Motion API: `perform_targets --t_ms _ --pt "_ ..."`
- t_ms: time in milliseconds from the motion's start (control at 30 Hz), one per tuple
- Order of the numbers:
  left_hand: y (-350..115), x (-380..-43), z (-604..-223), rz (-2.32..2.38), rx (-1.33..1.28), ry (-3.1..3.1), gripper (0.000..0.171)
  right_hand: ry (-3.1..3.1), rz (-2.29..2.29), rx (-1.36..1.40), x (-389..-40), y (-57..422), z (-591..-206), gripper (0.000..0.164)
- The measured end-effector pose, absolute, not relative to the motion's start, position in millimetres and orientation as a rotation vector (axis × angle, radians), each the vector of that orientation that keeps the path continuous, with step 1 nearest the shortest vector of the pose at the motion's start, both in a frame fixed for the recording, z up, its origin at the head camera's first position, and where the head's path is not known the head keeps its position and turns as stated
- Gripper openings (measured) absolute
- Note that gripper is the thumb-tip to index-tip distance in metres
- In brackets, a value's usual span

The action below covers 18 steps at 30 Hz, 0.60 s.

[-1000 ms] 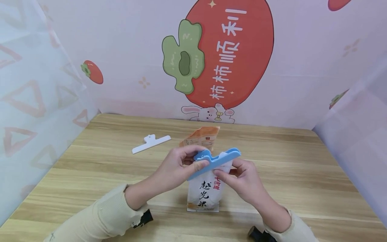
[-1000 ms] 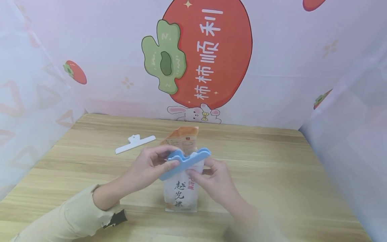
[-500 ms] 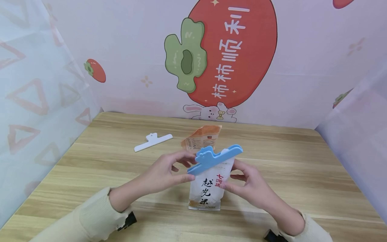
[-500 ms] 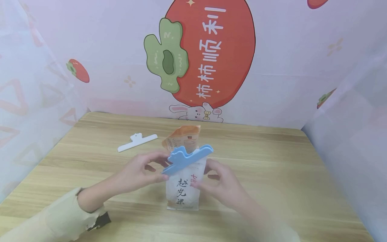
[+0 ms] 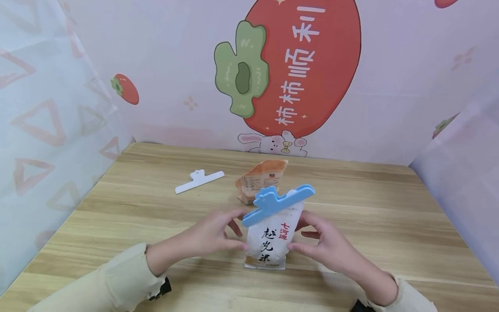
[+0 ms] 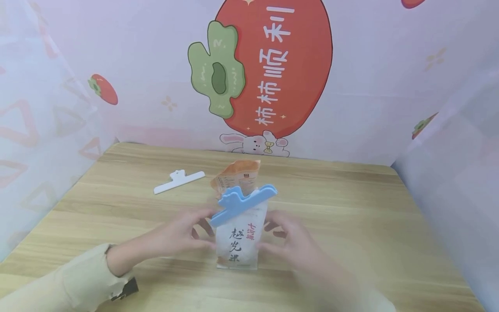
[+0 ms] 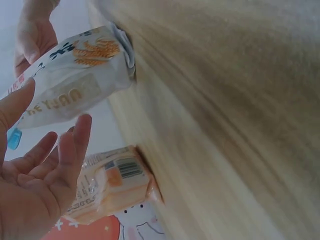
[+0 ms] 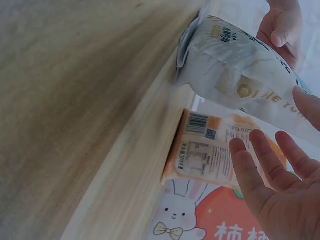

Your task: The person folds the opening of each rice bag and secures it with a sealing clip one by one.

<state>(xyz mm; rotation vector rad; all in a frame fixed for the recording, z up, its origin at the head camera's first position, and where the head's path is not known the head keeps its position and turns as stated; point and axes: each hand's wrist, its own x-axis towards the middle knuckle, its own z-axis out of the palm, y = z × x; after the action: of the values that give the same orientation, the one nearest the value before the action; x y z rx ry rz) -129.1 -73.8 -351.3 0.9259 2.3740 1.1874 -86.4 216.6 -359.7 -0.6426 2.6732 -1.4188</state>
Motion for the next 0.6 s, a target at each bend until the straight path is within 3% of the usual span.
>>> perform_targets --t_ms 233,600 --pt "-69.7 -129.3 -358.2 1.275 0.883 2.299 0.063 2.664 -1.348 -0.631 -85.0 212.2 -364.0 0.050" --pt "-67.4 -127.8 -362.7 1.380 0.856 2.247 0.046 2.665 -1.351 -0.685 -82.7 207.3 -369.3 0.049"
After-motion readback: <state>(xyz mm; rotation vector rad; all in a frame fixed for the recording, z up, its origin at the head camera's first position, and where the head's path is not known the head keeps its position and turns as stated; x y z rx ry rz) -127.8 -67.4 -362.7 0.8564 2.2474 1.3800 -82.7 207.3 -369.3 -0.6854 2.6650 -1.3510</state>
